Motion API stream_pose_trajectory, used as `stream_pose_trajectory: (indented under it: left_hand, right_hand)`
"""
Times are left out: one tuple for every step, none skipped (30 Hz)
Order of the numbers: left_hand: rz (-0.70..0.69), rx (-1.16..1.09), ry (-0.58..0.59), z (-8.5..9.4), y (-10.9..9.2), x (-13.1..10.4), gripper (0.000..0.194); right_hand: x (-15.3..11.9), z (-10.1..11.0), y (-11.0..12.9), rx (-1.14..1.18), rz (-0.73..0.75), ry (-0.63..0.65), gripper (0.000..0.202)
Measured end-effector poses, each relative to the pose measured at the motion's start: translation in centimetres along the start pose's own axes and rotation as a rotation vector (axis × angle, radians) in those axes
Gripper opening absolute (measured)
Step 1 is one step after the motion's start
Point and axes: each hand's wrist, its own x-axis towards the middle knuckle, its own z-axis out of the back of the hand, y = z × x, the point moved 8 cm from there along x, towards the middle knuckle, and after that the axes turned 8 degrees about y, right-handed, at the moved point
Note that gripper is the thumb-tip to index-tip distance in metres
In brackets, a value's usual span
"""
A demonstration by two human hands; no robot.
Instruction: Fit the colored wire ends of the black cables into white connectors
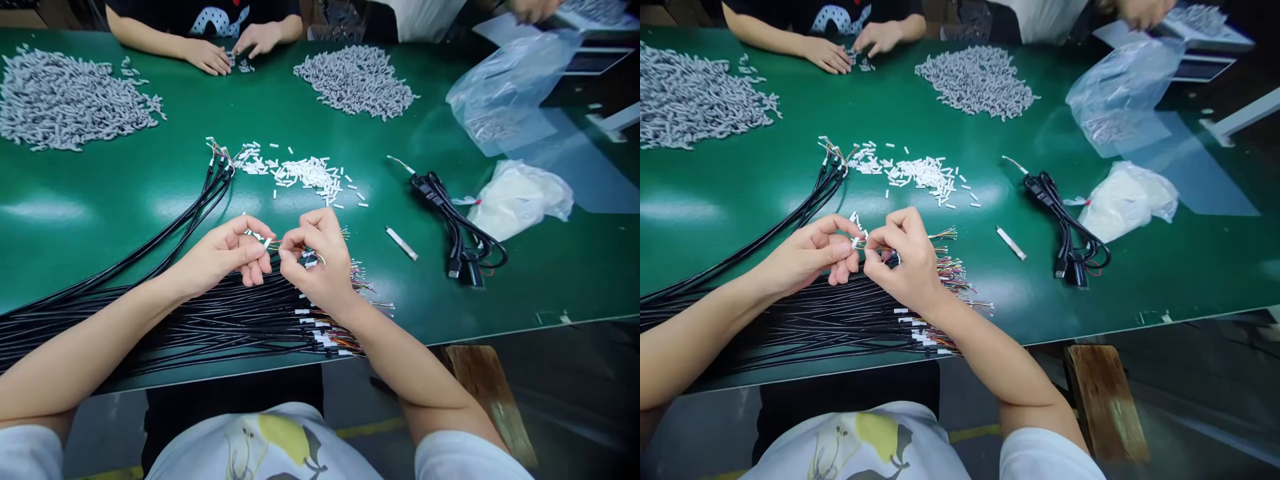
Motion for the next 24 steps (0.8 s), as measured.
stream_pose_trajectory:
  left_hand:
    - [-0.010,-0.014,0.009,-0.1,0.0,0.0,0.030]
    - [-0.017,-0.026,0.017,-0.2,0.0,0.0,0.030]
    - [-0.020,-0.036,0.021,-0.4,0.0,0.0,0.029]
    - [-0.018,-0.043,0.022,-0.4,0.0,0.0,0.029]
    - [-0.013,-0.051,0.019,-0.5,0.1,0.0,0.030]
    - [-0.006,-0.057,0.015,-0.5,0.1,0.0,0.031]
    - [0.001,-0.062,0.011,-0.5,0.1,0.0,0.032]
    - [0.010,-0.066,0.006,-0.5,0.1,0.0,0.033]
    - [0.018,-0.068,0.002,-0.5,0.2,0.0,0.034]
    - [0.025,-0.071,0.000,-0.5,0.2,0.0,0.034]
    - [0.031,-0.072,-0.002,-0.5,0.2,0.0,0.035]
    - [0.034,-0.073,-0.004,-0.5,0.2,0.0,0.035]
    - [0.035,-0.073,-0.003,-0.5,0.2,0.0,0.035]
    - [0.033,-0.073,-0.001,-0.5,0.2,0.0,0.035]
    - [0.031,-0.073,0.002,-0.5,0.2,0.0,0.035]
    - [0.030,-0.073,0.004,-0.5,0.3,0.0,0.035]
    - [0.030,-0.073,0.005,-0.4,0.3,0.0,0.035]
    - [0.034,-0.072,0.005,-0.4,0.3,0.0,0.035]
    - [0.040,-0.071,0.002,-0.3,0.4,0.0,0.035]
    - [0.047,-0.069,-0.002,-0.3,0.4,0.0,0.036]
    - [0.055,-0.068,-0.007,-0.2,0.4,0.0,0.037]
    - [0.061,-0.067,-0.012,-0.2,0.5,-0.1,0.038]
    - [0.066,-0.066,-0.017,-0.1,0.5,-0.1,0.038]
    - [0.070,-0.065,-0.024,-0.1,0.5,-0.1,0.038]
  right_hand:
    - [0.0,0.0,0.1,-0.013,0.012,-0.001,0.013]
    - [-0.1,0.0,0.2,-0.028,0.024,-0.006,0.013]
    - [-0.1,0.0,0.3,-0.047,0.033,-0.011,0.013]
    - [-0.2,0.0,0.4,-0.067,0.038,-0.015,0.013]
    - [-0.2,0.1,0.5,-0.088,0.041,-0.017,0.014]
    - [-0.2,0.1,0.5,-0.108,0.045,-0.016,0.014]
    - [-0.3,0.0,0.6,-0.128,0.050,-0.015,0.015]
    - [-0.3,0.0,0.7,-0.145,0.058,-0.013,0.016]
    - [-0.3,0.0,0.8,-0.160,0.072,-0.015,0.017]
    - [-0.4,0.0,0.9,-0.174,0.089,-0.018,0.017]
    - [-0.5,0.0,1.0,-0.188,0.108,-0.024,0.017]
    - [-0.5,0.0,1.1,-0.204,0.127,-0.035,0.018]
    - [-0.6,0.0,1.2,-0.224,0.149,-0.050,0.018]
    - [-0.7,0.0,1.3,-0.247,0.173,-0.068,0.018]
    - [-0.8,0.0,1.4,-0.271,0.197,-0.085,0.018]
    - [-0.9,0.0,1.5,-0.292,0.219,-0.100,0.018]
    - [-1.0,0.0,1.6,-0.307,0.238,-0.113,0.019]
    - [-1.0,0.0,1.7,-0.318,0.253,-0.123,0.019]
    - [-1.1,0.0,1.7,-0.325,0.265,-0.130,0.019]
    - [-1.1,0.0,1.8,-0.332,0.276,-0.136,0.019]
    - [-1.2,0.0,1.8,-0.339,0.286,-0.140,0.020]
    - [-1.2,-0.1,1.8,-0.347,0.295,-0.144,0.020]
    - [-1.2,-0.1,1.9,-0.357,0.304,-0.148,0.020]
    - [-1.2,-0.1,2.0,-0.368,0.314,-0.152,0.020]
